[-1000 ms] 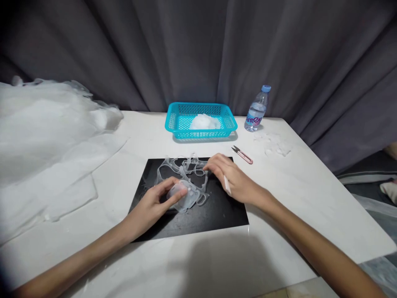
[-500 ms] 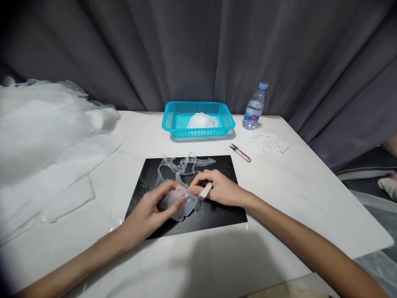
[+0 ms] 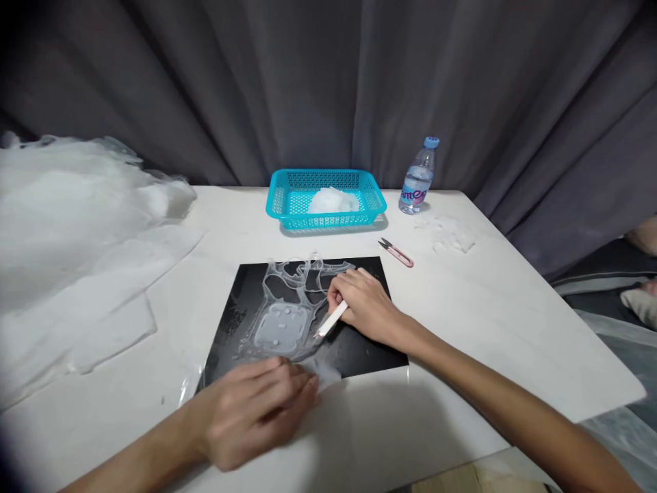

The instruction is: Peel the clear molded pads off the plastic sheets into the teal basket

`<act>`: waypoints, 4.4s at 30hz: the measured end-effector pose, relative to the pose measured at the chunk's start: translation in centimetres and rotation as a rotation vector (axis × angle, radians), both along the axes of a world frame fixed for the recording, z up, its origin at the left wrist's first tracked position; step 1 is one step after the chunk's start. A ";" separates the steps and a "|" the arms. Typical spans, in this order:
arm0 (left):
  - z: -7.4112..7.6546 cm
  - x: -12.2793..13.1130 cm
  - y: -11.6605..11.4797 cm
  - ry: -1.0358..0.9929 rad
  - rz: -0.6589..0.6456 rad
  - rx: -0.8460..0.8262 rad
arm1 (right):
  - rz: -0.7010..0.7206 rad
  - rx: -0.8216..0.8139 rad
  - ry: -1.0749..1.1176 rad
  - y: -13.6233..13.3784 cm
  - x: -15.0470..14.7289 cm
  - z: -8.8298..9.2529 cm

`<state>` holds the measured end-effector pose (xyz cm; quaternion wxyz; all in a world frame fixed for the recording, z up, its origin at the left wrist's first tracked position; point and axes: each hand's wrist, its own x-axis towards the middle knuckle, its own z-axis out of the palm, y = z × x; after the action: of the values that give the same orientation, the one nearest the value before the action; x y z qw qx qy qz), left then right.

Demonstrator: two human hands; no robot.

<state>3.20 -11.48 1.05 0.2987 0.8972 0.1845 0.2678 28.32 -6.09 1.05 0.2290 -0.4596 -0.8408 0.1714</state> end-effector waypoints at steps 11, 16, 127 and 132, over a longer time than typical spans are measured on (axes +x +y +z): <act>1.6 0.5 3.0 -0.299 0.387 -0.898 | -0.121 -0.060 0.359 -1.1 1.5 2.1; 1.4 0.5 2.7 -0.302 0.399 -0.930 | 0.017 -0.332 0.449 -3.2 -0.5 2.4; 3.8 -4.7 3.0 0.560 -0.025 -0.019 | 0.417 0.192 0.031 -4.2 -1.3 -0.1; 4.1 -4.9 3.3 0.456 0.017 -0.075 | 0.362 0.427 -0.137 -4.5 -2.4 -1.2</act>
<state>-1.68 -8.21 5.11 0.2802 0.9212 0.2646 0.0536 25.89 -10.60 -0.15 0.2291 -0.2539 -0.9397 -0.0028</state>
